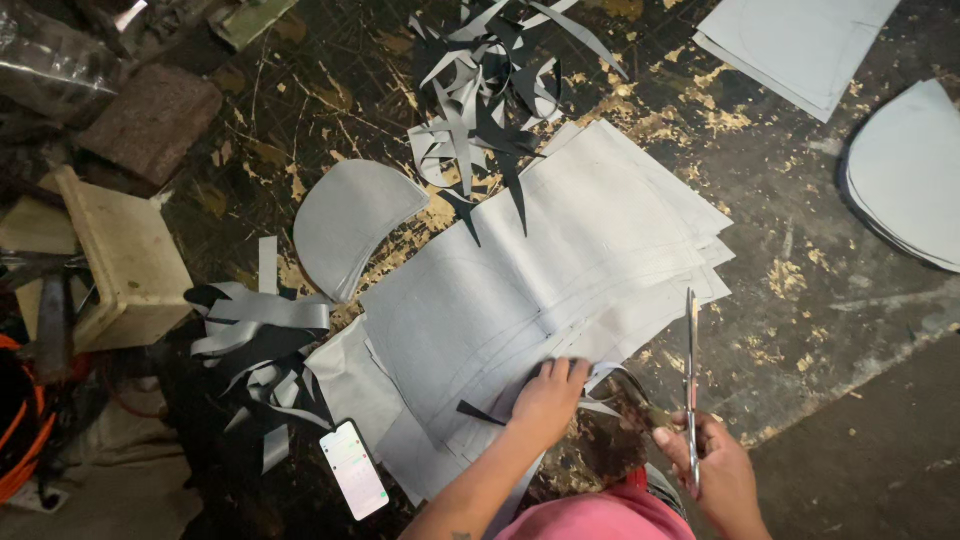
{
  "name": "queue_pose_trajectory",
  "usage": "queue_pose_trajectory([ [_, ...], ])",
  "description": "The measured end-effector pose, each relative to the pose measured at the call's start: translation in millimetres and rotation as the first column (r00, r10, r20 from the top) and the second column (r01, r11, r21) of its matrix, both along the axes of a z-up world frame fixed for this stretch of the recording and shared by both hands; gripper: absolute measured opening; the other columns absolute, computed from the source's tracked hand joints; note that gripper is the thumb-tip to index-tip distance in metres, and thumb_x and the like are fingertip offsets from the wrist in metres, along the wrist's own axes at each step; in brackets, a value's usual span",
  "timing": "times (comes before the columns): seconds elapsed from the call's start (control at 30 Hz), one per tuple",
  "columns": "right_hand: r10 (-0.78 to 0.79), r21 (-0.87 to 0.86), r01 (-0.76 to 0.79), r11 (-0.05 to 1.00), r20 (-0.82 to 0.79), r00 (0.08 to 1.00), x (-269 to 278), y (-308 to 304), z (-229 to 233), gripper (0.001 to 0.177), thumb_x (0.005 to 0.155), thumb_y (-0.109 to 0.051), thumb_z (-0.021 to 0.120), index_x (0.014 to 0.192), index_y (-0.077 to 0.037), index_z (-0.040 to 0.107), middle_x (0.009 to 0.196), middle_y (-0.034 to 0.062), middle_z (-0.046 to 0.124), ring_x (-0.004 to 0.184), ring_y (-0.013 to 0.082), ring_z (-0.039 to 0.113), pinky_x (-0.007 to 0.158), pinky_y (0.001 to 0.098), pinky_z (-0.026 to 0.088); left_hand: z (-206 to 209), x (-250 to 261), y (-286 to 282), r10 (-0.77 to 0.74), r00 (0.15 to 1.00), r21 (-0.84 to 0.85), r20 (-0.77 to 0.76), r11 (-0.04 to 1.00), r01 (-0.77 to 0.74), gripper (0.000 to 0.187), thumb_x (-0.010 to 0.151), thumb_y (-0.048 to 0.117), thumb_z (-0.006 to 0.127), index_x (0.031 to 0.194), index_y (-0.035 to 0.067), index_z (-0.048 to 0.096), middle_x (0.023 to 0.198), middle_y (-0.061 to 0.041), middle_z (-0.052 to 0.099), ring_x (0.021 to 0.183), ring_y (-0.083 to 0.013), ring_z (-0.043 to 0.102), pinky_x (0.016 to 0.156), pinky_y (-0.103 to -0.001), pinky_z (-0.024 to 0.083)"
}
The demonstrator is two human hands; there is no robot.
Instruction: The person uses shears to cut curved shapes from stacked layers of light gray fabric. They rotate the stack and trim along a marked outline, then place the cut pieces aside on the table.
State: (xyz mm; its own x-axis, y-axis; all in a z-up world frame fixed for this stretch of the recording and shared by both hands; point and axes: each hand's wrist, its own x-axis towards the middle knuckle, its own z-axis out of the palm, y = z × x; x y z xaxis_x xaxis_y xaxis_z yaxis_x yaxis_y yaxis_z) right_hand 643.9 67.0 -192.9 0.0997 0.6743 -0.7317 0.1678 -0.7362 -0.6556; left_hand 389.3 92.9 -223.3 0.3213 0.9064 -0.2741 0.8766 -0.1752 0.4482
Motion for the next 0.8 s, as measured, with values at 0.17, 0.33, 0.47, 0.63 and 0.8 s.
queue_pose_trajectory([
  [0.17, -0.008, -0.023, 0.007, 1.0, -0.046, 0.999, -1.4, 3.1, -5.3, 0.045, 0.081, -0.026, 0.08, 0.115, 0.002, 0.067, 0.066, 0.007, 0.058, 0.049, 0.0127, 0.049, 0.043, 0.028, 0.034, 4.6, -8.6, -11.0, -0.053, 0.995, -0.047, 0.083, 0.997, 0.057, 0.027, 0.085, 0.004, 0.065, 0.111, 0.01, 0.06, 0.114, -0.015, 0.054, 0.11, -0.039, 0.056, 0.086, -0.045, 0.053],
  [0.33, -0.093, -0.047, 0.09, 0.995, -0.074, 0.993, 6.2, 4.2, -20.2, 0.046, 0.08, -0.024, 0.078, 0.117, 0.0, 0.064, 0.073, 0.0049, 0.064, 0.054, 0.012, 0.055, 0.044, 0.0275, 0.037, 66.9, -36.3, 27.5, -0.056, 0.943, -0.189, 0.329, 0.974, 0.124, 0.019, 0.089, 0.005, 0.065, 0.101, 0.018, 0.07, 0.101, -0.011, 0.061, 0.104, -0.0322, 0.061, 0.088, -0.045, 0.051],
  [0.47, -0.108, -0.011, 0.107, 0.994, -0.092, 0.99, 11.1, 4.3, -31.1, 0.048, 0.079, -0.022, 0.079, 0.117, 0.001, 0.064, 0.071, 0.0075, 0.063, 0.051, 0.0141, 0.053, 0.043, 0.0295, 0.037, 137.3, -89.8, 142.6, 0.19, 0.981, -0.071, 0.036, 0.98, -0.187, 0.023, 0.095, 0.034, 0.059, 0.109, 0.021, 0.071, 0.109, -0.013, 0.065, 0.101, -0.0339, 0.066, 0.083, -0.047, 0.053],
  [0.63, -0.051, 0.01, 0.051, 0.999, -0.018, 0.999, 10.0, 3.3, -29.5, 0.047, 0.08, -0.022, 0.08, 0.119, 0.001, 0.065, 0.062, 0.0107, 0.059, 0.046, 0.0155, 0.048, 0.043, 0.0306, 0.033, 207.4, -143.1, 204.2, 0.219, 0.968, 0.264, 0.124, 0.933, -0.244, 0.093, 0.082, 0.029, 0.078, 0.161, 0.017, 0.03, 0.145, -0.016, 0.052, 0.135, -0.0361, 0.049, 0.114, -0.044, 0.039],
  [0.8, -0.067, 0.011, 0.067, 0.998, -0.018, 0.998, 4.7, -2.6, -17.8, 0.046, 0.081, -0.023, 0.079, 0.118, 0.002, 0.066, 0.06, 0.0079, 0.057, 0.046, 0.0138, 0.048, 0.042, 0.0296, 0.033, 156.9, -124.2, 147.5, 0.241, 0.957, 0.479, 0.163, 0.828, -0.29, 0.095, 0.089, 0.043, 0.077, 0.16, 0.003, 0.028, 0.163, -0.027, 0.032, 0.152, -0.0454, 0.031, 0.124, -0.055, 0.027],
])
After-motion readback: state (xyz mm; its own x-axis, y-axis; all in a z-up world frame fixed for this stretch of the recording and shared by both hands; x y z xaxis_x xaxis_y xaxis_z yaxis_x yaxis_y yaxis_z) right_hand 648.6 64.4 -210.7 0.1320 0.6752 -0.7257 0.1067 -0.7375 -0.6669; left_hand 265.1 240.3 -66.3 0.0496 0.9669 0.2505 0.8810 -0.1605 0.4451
